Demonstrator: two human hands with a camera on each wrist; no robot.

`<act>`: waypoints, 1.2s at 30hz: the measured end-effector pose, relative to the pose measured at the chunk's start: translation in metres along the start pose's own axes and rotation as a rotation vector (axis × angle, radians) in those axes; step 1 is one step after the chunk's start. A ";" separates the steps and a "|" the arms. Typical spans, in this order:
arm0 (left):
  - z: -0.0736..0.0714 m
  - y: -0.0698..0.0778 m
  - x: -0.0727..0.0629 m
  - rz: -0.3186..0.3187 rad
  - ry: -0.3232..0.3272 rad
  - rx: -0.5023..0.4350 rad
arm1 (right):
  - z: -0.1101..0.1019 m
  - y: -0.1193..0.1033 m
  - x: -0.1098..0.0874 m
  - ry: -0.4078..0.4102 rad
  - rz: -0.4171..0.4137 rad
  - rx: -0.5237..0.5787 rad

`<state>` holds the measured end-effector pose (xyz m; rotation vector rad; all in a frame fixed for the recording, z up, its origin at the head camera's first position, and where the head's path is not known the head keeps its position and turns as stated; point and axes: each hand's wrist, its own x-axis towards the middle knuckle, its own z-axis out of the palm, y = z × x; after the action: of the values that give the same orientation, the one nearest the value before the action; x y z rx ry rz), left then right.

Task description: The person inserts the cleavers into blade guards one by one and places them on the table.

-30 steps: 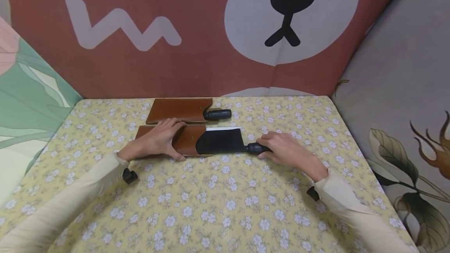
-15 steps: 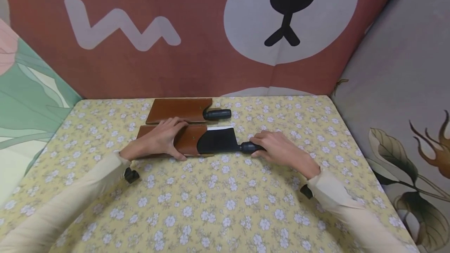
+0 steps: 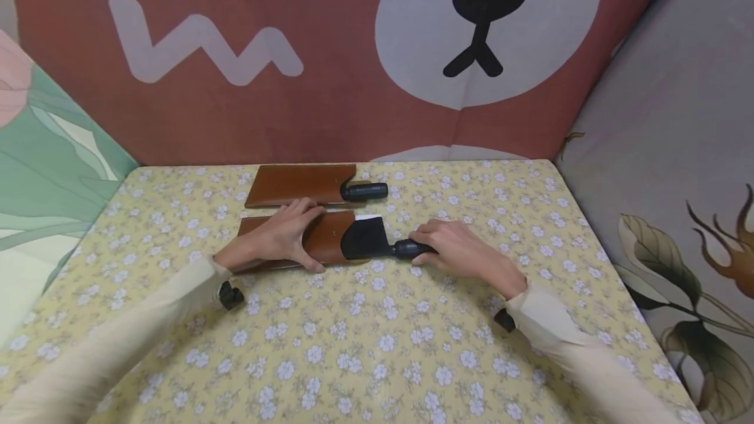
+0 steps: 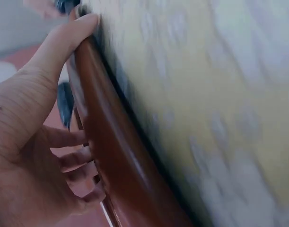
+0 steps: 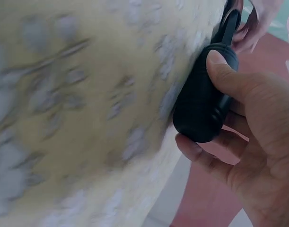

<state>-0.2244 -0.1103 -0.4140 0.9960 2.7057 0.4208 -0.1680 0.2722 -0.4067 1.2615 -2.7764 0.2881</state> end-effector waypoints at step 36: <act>-0.001 0.004 0.006 -0.024 0.000 -0.055 | 0.009 -0.015 0.019 0.036 -0.073 -0.063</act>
<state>-0.2267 -0.1030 -0.4127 0.9478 2.6880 0.4873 -0.1693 0.2468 -0.4102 1.3256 -2.6799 0.2145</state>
